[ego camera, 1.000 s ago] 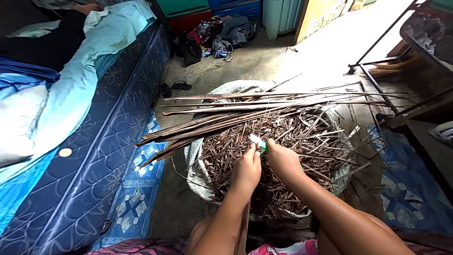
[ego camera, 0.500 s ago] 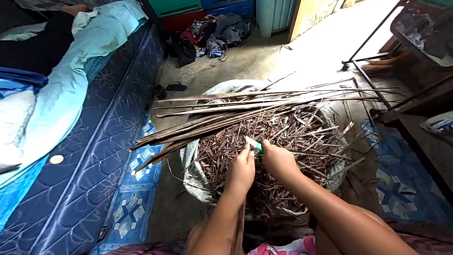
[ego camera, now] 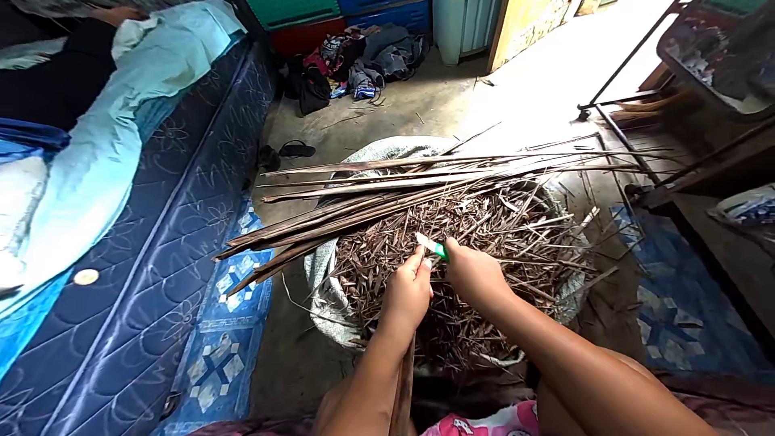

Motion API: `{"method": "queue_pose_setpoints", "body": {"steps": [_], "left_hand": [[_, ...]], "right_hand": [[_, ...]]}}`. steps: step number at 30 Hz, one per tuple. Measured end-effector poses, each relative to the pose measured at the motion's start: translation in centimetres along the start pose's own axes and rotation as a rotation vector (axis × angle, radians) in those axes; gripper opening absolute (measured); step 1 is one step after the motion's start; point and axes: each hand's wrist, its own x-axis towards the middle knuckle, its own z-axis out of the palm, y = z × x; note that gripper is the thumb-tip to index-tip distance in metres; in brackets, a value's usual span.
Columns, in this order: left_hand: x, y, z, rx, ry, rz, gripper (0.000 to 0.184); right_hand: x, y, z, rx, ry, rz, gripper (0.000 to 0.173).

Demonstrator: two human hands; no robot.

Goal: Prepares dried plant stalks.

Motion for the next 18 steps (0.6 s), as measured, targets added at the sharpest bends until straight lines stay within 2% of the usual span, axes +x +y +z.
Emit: {"method": "queue_pose_setpoints", "body": {"steps": [4, 8, 12, 18], "left_hand": [[-0.1, -0.4, 0.7, 0.141, 0.042, 0.076, 0.042], [-0.3, -0.1, 0.7, 0.211, 0.076, 0.068, 0.042], [-1.0, 1.2, 0.9, 0.363, 0.125, 0.012, 0.041], [-1.6, 1.0, 2.2, 0.465, 0.207, 0.133, 0.044]], "right_hand": [[1.8, 1.7, -0.9, 0.043, 0.136, 0.121, 0.031], [-0.5, 1.1, -2.1, 0.065, 0.063, 0.045, 0.03], [-1.9, -0.1, -1.3, 0.017, -0.104, -0.018, 0.028], [1.9, 2.9, -1.7, 0.074, 0.023, 0.138, 0.034]]}}
